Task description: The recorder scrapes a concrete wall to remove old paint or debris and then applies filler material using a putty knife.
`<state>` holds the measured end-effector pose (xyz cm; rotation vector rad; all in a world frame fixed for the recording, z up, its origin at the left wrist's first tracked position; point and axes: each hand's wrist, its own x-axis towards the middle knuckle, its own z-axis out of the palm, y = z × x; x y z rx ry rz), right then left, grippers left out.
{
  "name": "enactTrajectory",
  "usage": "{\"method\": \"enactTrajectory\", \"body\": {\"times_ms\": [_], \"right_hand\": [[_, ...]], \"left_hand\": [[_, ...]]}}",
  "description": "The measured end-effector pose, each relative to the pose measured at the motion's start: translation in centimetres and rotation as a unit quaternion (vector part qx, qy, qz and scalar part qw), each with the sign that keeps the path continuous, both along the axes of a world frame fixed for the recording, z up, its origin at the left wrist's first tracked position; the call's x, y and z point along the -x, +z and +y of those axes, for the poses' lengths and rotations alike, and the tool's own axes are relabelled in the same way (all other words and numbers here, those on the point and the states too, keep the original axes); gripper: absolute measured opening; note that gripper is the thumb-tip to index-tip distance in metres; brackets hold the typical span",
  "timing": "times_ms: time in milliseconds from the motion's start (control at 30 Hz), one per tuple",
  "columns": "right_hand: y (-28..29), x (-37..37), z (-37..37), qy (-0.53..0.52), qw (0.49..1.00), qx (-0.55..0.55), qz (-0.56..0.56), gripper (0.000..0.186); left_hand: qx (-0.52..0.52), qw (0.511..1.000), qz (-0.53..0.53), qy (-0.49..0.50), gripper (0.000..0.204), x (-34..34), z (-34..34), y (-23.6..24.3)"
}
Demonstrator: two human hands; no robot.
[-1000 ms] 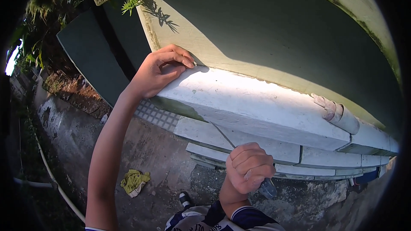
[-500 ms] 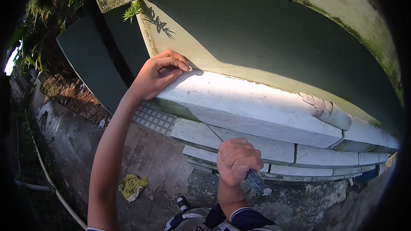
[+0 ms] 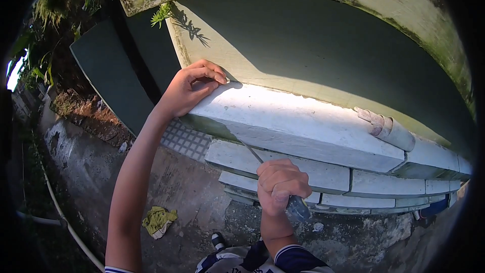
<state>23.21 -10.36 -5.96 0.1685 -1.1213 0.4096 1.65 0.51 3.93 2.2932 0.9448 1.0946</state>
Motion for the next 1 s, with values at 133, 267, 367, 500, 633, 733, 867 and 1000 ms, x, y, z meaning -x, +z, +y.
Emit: {"method": "enactTrajectory", "body": {"times_ms": [133,267,367,500,633,733,867,1000], "right_hand": [[0.4,0.2,0.0,-0.022,1.0,0.005,-0.007,0.037],[0.1,0.2,0.2,-0.031,0.999,-0.014,-0.003,0.037],[0.4,0.1,-0.1,-0.019,1.0,-0.004,-0.003,0.037],[0.1,0.8,0.4,-0.039,0.999,-0.006,0.006,0.037],[0.1,0.6,0.0,-0.04,0.999,0.005,-0.002,0.037],[0.3,0.8,0.5,-0.021,1.0,0.0,0.004,0.036],[0.1,0.7,0.2,-0.03,1.0,0.001,-0.008,0.036],[0.2,1.0,0.2,-0.053,0.999,0.002,-0.004,0.036]], "left_hand": [[-0.009,1.0,0.003,-0.004,0.021,0.1,0.2,0.1],[0.002,1.0,0.006,0.003,0.018,0.0,-0.2,0.2],[-0.009,1.0,0.026,0.012,0.018,0.2,-0.4,0.1],[0.003,1.0,0.001,-0.004,0.02,0.2,0.0,0.1],[0.006,1.0,-0.009,-0.007,0.02,0.1,0.1,0.1],[0.009,1.0,-0.001,-0.003,0.02,0.2,-0.1,0.1],[0.005,1.0,0.007,0.0,0.018,0.1,-0.1,0.2],[-0.009,1.0,0.017,0.006,0.018,0.0,-0.1,0.0]]}}
